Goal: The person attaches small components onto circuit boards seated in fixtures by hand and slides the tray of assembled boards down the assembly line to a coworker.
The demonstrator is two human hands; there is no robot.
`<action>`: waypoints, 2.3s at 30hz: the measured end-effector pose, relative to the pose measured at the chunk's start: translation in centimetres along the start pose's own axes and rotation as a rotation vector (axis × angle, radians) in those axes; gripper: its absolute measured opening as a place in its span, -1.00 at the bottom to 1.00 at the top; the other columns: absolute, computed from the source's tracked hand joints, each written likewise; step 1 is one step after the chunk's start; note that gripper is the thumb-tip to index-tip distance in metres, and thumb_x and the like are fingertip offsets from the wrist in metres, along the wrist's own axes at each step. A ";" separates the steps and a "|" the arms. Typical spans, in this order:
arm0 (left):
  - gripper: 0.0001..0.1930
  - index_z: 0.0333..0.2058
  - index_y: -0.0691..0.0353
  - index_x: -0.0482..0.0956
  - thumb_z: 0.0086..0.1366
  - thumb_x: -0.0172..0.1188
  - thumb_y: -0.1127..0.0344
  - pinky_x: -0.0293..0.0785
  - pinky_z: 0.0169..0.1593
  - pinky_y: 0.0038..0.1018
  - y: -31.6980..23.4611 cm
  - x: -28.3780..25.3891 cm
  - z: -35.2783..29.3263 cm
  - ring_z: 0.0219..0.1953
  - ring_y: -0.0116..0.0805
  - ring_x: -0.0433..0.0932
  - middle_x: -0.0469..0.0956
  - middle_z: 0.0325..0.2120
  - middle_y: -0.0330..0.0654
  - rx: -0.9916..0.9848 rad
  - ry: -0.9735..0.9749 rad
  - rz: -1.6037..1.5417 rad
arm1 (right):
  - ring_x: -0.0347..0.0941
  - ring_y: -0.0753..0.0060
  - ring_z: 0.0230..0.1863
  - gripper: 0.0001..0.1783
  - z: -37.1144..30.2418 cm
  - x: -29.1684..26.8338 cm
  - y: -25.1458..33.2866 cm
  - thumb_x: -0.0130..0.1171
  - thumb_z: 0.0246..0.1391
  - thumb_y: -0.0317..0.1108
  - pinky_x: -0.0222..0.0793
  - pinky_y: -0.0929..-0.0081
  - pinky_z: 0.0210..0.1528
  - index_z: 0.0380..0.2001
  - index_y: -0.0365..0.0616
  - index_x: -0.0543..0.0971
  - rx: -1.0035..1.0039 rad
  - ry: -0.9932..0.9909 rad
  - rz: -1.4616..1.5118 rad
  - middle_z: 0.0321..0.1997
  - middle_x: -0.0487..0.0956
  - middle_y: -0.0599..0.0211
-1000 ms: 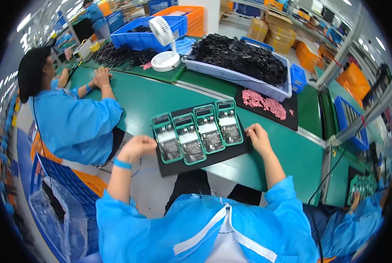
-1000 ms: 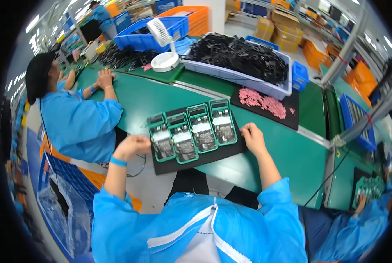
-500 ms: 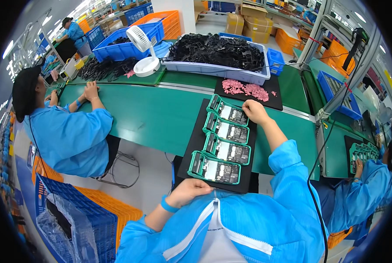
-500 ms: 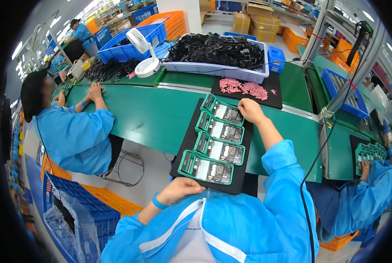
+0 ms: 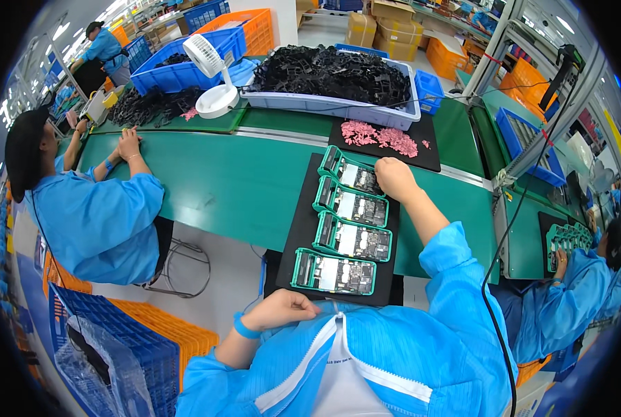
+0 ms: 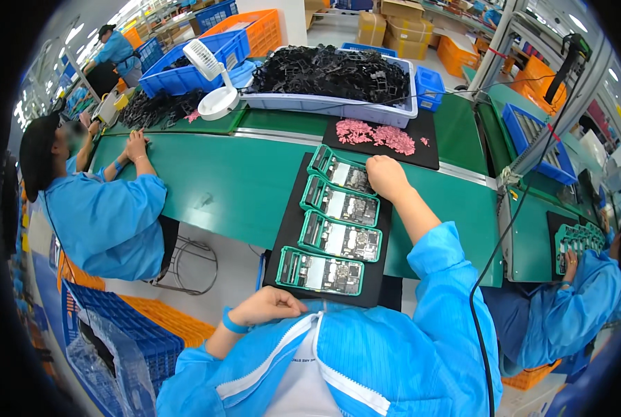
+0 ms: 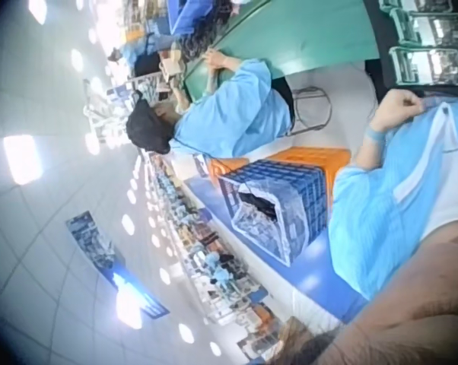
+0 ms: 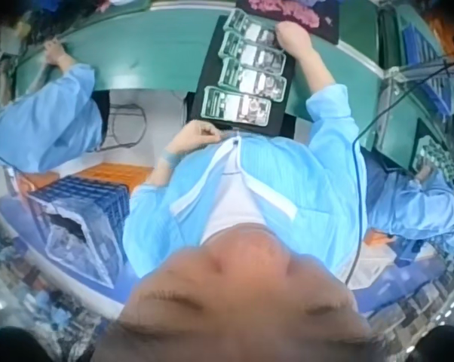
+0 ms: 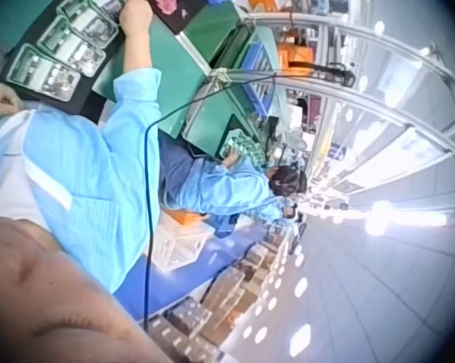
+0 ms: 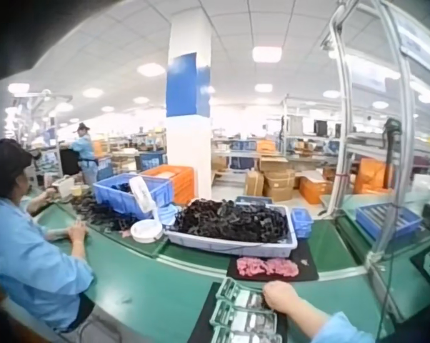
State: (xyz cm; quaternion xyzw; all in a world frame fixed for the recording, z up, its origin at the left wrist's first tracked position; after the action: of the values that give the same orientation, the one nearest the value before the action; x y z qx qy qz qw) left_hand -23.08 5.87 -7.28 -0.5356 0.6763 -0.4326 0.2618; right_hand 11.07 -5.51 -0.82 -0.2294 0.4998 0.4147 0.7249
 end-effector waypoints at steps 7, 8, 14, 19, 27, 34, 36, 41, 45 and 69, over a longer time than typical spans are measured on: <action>-0.93 -0.39 0.30 0.57 0.12 0.25 0.47 0.46 -0.27 -0.44 -12.9 -3.1 -7.1 -0.35 -0.28 0.56 0.56 -0.43 -0.14 0.451 -0.094 0.488 | 0.51 0.18 -0.25 -0.94 0.3 0.2 0.8 0.11 -0.18 -0.48 0.44 0.32 -0.18 -0.52 -0.18 0.51 -0.114 0.125 -0.181 -0.43 0.54 0.21; -0.93 -0.40 0.29 0.57 0.10 0.25 0.48 0.45 -0.27 -0.44 -15.0 -3.6 -7.8 -0.35 -0.26 0.56 0.56 -0.43 -0.14 0.504 -0.117 0.518 | 0.50 0.18 -0.24 -0.95 -0.3 0.0 0.4 0.10 -0.18 -0.48 0.44 0.33 -0.17 -0.54 -0.18 0.52 -0.104 0.112 -0.145 -0.42 0.55 0.22; -0.93 -0.45 0.27 0.56 0.05 0.25 0.54 0.45 -0.29 -0.39 -26.3 -2.7 -9.4 -0.36 -0.19 0.53 0.55 -0.44 -0.14 0.789 -0.181 0.816 | 0.49 0.20 -0.20 -0.85 -1.7 -1.8 1.1 0.06 -0.14 -0.50 0.42 0.30 -0.10 -0.46 -0.18 0.61 -0.149 -0.070 0.041 -0.26 0.59 0.27; -0.94 -0.47 0.24 0.55 0.10 0.18 0.40 0.47 -0.27 -0.28 -28.8 -0.6 2.4 -0.35 -0.10 0.54 0.54 -0.47 -0.11 0.891 -0.071 1.077 | 0.49 0.18 -0.10 -0.79 -2.7 -1.0 -0.2 0.08 -0.11 -0.52 0.42 0.31 -0.03 -0.36 -0.17 0.63 -0.071 -0.081 0.129 -0.17 0.59 0.24; -0.94 -0.60 0.22 0.60 -0.06 0.19 0.39 0.50 -0.26 -0.26 -22.1 -0.4 19.8 -0.41 -0.08 0.57 0.58 -0.56 -0.10 0.858 -0.075 1.392 | 0.57 0.41 -0.29 -0.81 -6.1 0.8 -6.1 0.05 0.05 -0.57 0.47 0.52 -0.21 -0.26 -0.26 0.58 0.415 -0.440 0.839 -0.29 0.61 0.22; -0.94 -0.63 0.18 0.59 -0.07 0.18 0.38 0.43 -0.26 -0.27 -20.8 0.1 21.7 -0.41 -0.14 0.56 0.56 -0.59 -0.14 0.890 -0.117 1.569 | 0.55 0.44 -0.27 -0.75 -5.6 0.7 -5.7 0.02 0.02 -0.64 0.46 0.54 -0.18 -0.21 -0.26 0.56 0.376 -0.382 0.765 -0.29 0.60 0.25; -0.95 -0.65 0.18 0.57 -0.09 0.19 0.38 0.43 -0.25 -0.29 -20.8 0.4 21.8 -0.40 -0.16 0.56 0.56 -0.59 -0.15 0.893 -0.124 1.607 | 0.55 0.39 -0.28 -0.75 -5.4 0.5 -5.6 0.02 0.00 -0.65 0.46 0.53 -0.19 -0.23 -0.25 0.56 0.364 -0.375 0.733 -0.30 0.59 0.24; -0.95 -0.67 0.16 0.57 -0.10 0.19 0.38 0.42 -0.22 -0.32 -20.8 1.5 21.6 -0.37 -0.22 0.56 0.57 -0.58 -0.18 0.900 -0.148 1.712 | 0.56 0.23 -0.29 -0.79 -5.5 0.3 -5.4 0.05 -0.02 -0.59 0.47 0.41 -0.23 -0.29 -0.21 0.57 0.352 -0.416 0.744 -0.34 0.59 0.19; -0.91 -0.68 0.15 0.55 -0.08 0.19 0.33 0.39 -0.22 -0.36 -20.5 1.8 21.3 -0.39 -0.28 0.53 0.54 -0.60 -0.23 0.925 -0.152 1.822 | 0.55 0.18 -0.28 -0.81 -5.5 0.2 -5.2 0.05 -0.03 -0.58 0.47 0.37 -0.22 -0.31 -0.21 0.57 0.331 -0.419 0.710 -0.34 0.59 0.18; -0.73 -0.22 0.26 0.60 0.10 0.25 0.29 0.38 -0.09 -0.27 -23.1 -1.3 10.7 -0.22 -0.13 0.50 0.55 -0.36 -0.11 0.690 -0.129 1.377 | 0.51 0.03 -0.25 -0.92 2.3 2.3 -9.4 0.24 -0.08 -0.36 0.44 0.14 -0.20 -0.47 -0.11 0.59 0.426 -0.213 0.278 -0.33 0.54 0.17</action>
State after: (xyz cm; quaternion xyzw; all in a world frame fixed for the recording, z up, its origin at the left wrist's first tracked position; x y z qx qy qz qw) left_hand -2.50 2.63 7.35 0.0937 0.6672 -0.3266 0.6628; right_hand 20.43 -8.12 -2.79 0.0442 0.5235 0.4176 0.7413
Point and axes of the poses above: each hand's wrist, its own z-axis towards the middle knuckle, its own x-axis out of the palm, y = z × x, the point moved 8 cm from there along z, towards the middle knuckle
